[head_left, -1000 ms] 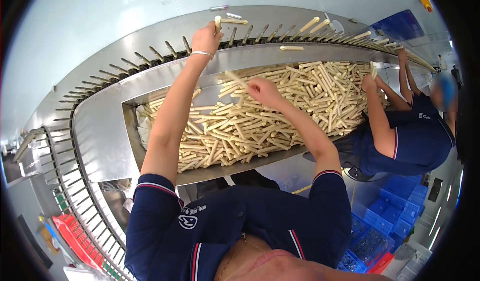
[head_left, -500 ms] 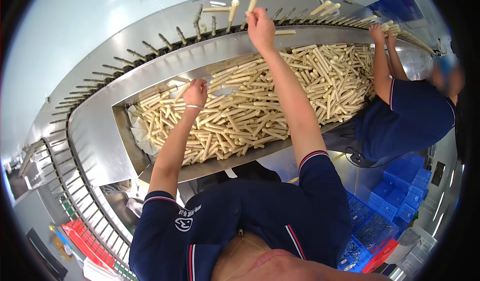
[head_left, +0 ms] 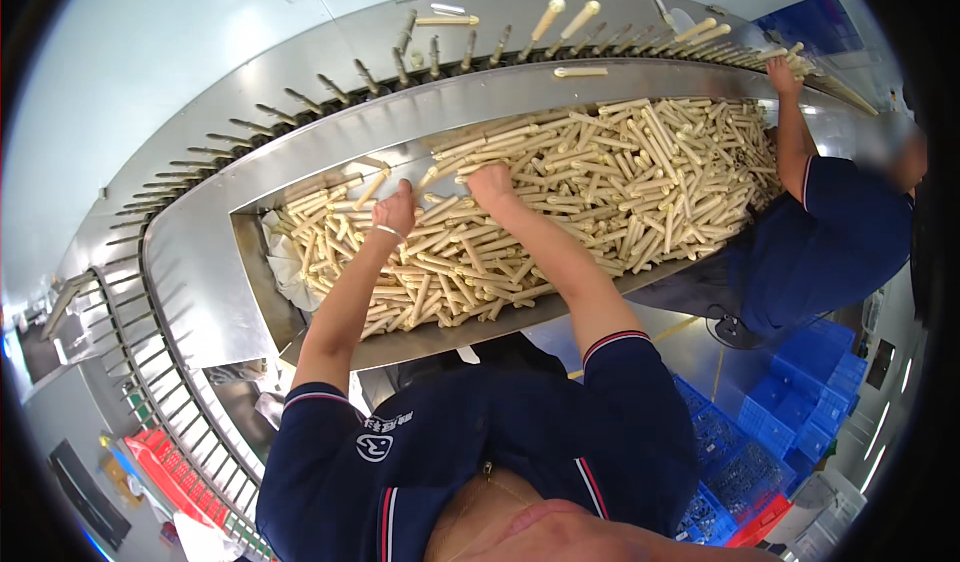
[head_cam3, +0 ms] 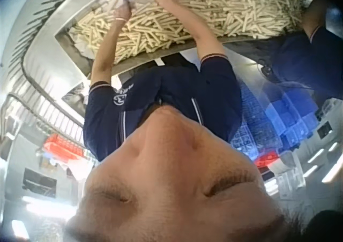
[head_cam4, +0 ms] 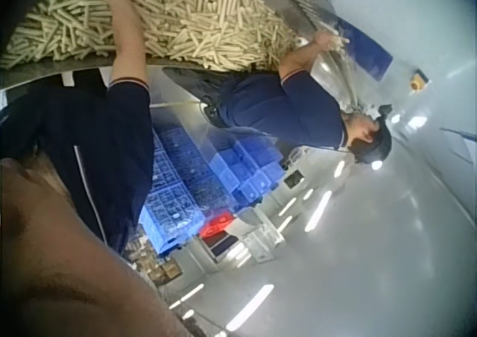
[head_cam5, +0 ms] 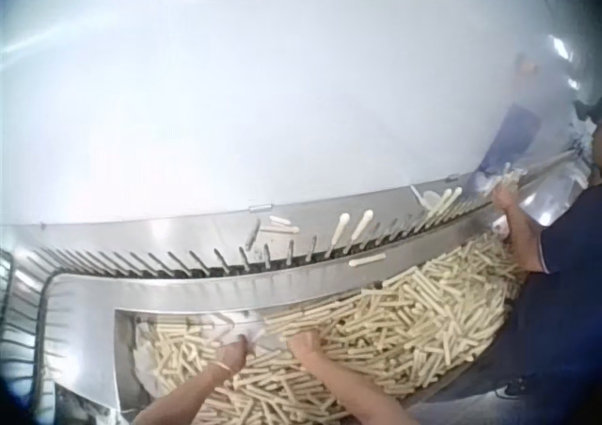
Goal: Workers pick up white asparagus stalks from a bin and place them onto the vertical pegs of a moving conveyor belt, sometimes placing two at a time.
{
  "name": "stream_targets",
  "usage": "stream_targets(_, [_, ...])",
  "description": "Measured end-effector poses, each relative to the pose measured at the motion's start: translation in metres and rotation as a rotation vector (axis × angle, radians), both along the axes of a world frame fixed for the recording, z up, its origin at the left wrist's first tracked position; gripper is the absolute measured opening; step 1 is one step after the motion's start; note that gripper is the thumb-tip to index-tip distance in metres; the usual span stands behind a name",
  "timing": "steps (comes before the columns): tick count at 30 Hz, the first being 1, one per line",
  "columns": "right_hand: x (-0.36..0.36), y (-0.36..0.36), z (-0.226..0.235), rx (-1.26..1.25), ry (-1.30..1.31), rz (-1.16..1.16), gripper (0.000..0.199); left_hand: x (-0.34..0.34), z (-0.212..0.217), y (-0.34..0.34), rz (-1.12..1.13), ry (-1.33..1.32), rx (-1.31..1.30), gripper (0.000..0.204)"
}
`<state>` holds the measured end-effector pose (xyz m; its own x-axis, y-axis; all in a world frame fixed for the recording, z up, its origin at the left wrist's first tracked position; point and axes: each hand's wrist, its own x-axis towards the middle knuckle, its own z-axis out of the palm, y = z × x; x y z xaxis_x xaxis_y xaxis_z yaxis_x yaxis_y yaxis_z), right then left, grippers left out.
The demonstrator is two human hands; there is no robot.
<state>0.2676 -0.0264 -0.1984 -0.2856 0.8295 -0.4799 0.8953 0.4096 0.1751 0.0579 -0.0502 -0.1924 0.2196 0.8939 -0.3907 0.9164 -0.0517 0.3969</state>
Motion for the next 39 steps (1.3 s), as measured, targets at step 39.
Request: stream_targets(39, [0.033, 0.02, 0.016, 0.299, 0.26, -0.184, 0.025, 0.046, -0.054, 0.029, -0.018, 0.122, 0.238, 0.018])
